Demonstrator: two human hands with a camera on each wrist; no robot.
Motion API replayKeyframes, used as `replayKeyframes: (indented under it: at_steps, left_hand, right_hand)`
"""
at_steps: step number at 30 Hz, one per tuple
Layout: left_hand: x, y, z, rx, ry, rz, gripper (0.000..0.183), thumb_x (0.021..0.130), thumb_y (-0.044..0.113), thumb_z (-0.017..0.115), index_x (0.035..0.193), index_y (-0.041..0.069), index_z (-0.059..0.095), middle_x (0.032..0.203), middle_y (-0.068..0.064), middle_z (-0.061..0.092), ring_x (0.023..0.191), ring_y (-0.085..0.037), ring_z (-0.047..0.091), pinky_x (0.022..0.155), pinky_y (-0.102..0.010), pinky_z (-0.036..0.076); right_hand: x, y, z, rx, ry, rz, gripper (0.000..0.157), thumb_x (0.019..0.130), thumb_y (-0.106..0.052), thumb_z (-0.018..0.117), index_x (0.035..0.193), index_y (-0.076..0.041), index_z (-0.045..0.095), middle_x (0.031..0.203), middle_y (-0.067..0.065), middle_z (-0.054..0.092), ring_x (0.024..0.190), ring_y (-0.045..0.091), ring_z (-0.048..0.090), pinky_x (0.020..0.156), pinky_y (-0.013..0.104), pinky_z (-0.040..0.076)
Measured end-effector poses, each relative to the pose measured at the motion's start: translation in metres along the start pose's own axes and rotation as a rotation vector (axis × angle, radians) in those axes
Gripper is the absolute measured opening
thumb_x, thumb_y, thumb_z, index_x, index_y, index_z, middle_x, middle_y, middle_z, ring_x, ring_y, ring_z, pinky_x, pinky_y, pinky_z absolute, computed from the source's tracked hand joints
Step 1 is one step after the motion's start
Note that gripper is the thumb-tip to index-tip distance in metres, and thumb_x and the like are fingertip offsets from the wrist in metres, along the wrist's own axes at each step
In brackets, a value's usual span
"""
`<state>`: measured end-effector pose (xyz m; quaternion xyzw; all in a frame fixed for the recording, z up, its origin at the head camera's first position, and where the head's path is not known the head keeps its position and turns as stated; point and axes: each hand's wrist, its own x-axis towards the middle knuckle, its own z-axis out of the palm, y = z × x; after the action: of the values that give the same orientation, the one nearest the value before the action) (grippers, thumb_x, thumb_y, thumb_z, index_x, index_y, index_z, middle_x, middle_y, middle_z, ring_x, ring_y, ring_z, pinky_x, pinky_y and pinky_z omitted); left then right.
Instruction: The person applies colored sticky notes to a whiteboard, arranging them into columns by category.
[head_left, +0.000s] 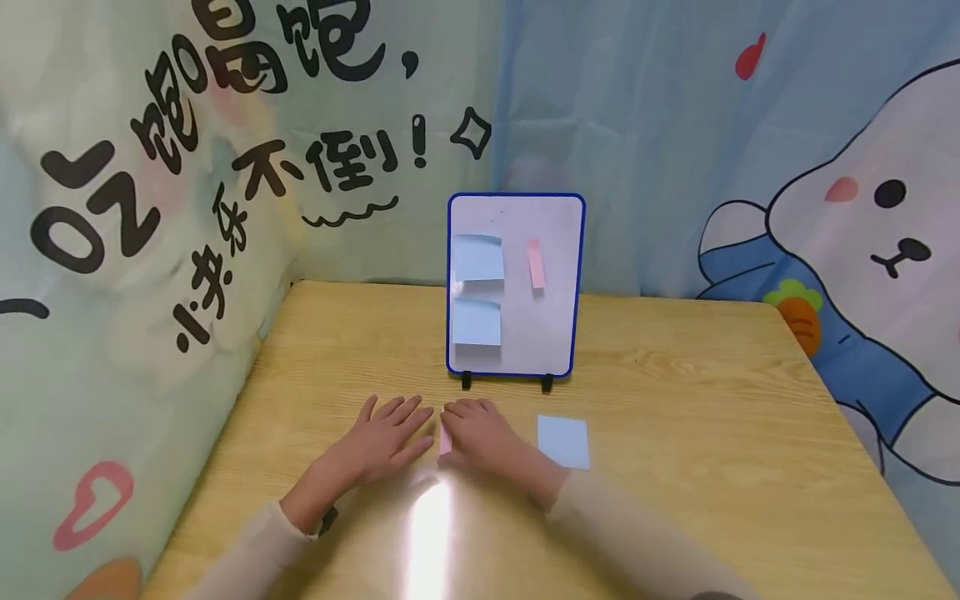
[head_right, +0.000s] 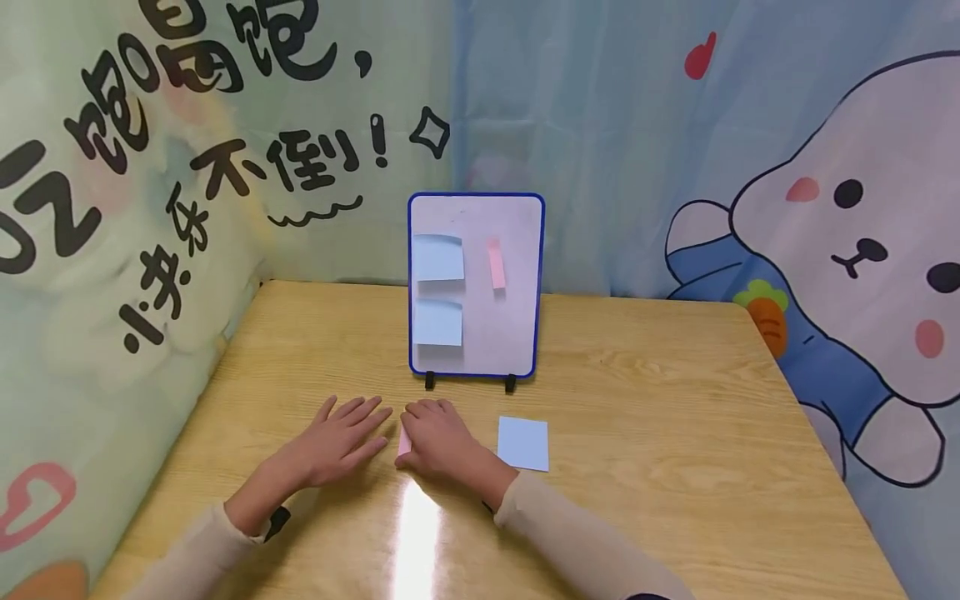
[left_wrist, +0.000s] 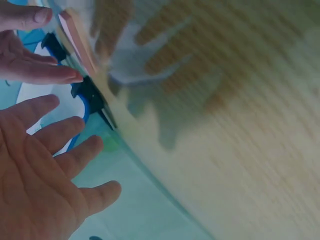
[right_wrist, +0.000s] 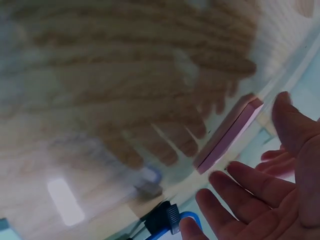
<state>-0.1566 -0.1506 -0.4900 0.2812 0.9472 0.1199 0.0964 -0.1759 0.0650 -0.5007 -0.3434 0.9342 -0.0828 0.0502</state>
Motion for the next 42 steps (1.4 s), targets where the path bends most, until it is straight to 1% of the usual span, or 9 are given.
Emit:
replayKeyframes:
  at_steps: [3,9,13,18,21,25,29,35,42]
  left_hand:
    - [-0.002,0.004,0.005,0.003,-0.031,-0.005,0.060,0.104,0.052,0.033,0.154,0.019,0.037,0.161,-0.008,0.033,0.147,-0.037,0.031,0.117,-0.066,0.013]
    - [-0.002,0.006,0.002,0.028,0.000,-0.002,0.059,0.104,0.052,0.033,0.153,0.019,0.039,0.160,-0.008,0.035,0.147,-0.034,0.033,0.117,-0.064,0.014]
    - [-0.002,0.007,-0.001,0.021,0.000,0.011,0.059,0.104,0.052,0.033,0.152,0.019,0.040,0.159,-0.009,0.036,0.147,-0.035,0.032,0.117,-0.065,0.013]
    - [-0.004,0.007,0.000,0.019,-0.008,0.006,0.059,0.104,0.052,0.033,0.153,0.019,0.040,0.159,-0.009,0.036,0.147,-0.035,0.032,0.117,-0.065,0.013]
    - [-0.005,0.007,-0.001,0.013,-0.014,0.002,0.059,0.104,0.053,0.032,0.153,0.019,0.040,0.160,-0.009,0.036,0.147,-0.034,0.031,0.117,-0.065,0.013]
    - [-0.005,0.008,-0.001,0.010,-0.019,0.000,0.059,0.104,0.052,0.032,0.153,0.020,0.039,0.160,-0.009,0.035,0.148,-0.033,0.031,0.117,-0.065,0.012]
    - [-0.005,0.008,0.000,0.000,-0.026,-0.004,0.058,0.105,0.052,0.031,0.153,0.020,0.039,0.160,-0.009,0.034,0.148,-0.034,0.030,0.118,-0.065,0.012]
    - [-0.006,0.008,0.000,-0.016,-0.047,-0.024,0.060,0.105,0.055,0.027,0.154,0.022,0.038,0.161,-0.008,0.033,0.149,-0.034,0.029,0.118,-0.064,0.010]
    - [-0.008,0.009,0.001,-0.015,-0.058,-0.033,0.061,0.104,0.057,0.025,0.154,0.023,0.038,0.161,-0.008,0.032,0.148,-0.035,0.029,0.118,-0.064,0.009]
  right_hand:
    - [-0.002,-0.003,0.004,-0.033,0.007,-0.010,0.051,0.088,-0.041,0.072,0.121,-0.003,0.067,0.131,0.012,0.064,0.125,0.031,0.057,0.106,0.052,0.040]
    - [0.000,-0.006,0.003,-0.076,0.050,-0.008,0.035,0.089,-0.037,0.071,0.105,-0.006,0.073,0.125,0.012,0.067,0.116,0.032,0.061,0.105,0.052,0.041]
    - [0.003,-0.006,-0.001,-0.071,0.023,-0.001,0.033,0.090,-0.037,0.069,0.097,-0.006,0.075,0.124,0.012,0.068,0.113,0.032,0.063,0.106,0.053,0.040]
    - [0.005,-0.007,-0.001,-0.073,-0.024,0.016,0.033,0.090,-0.039,0.070,0.094,-0.007,0.076,0.126,0.013,0.068,0.115,0.033,0.063,0.109,0.055,0.037]
    - [0.005,-0.008,-0.001,-0.060,-0.017,0.011,0.034,0.089,-0.040,0.070,0.093,-0.007,0.076,0.127,0.013,0.067,0.117,0.033,0.061,0.110,0.056,0.035]
    - [0.004,-0.009,-0.001,-0.066,0.001,-0.032,0.032,0.089,-0.041,0.070,0.093,-0.010,0.073,0.126,0.010,0.067,0.119,0.030,0.060,0.109,0.052,0.038]
    - [0.004,-0.010,0.001,-0.057,0.027,-0.065,0.024,0.089,-0.035,0.072,0.088,-0.011,0.072,0.120,0.007,0.069,0.116,0.026,0.062,0.108,0.050,0.040]
    - [0.005,-0.011,0.001,-0.017,0.023,-0.051,0.020,0.089,-0.026,0.072,0.077,-0.010,0.072,0.119,0.008,0.071,0.114,0.027,0.064,0.109,0.053,0.039]
    - [0.006,-0.012,0.000,-0.005,-0.016,-0.041,0.024,0.091,-0.029,0.071,0.074,-0.012,0.073,0.123,0.009,0.070,0.115,0.029,0.065,0.110,0.053,0.039]
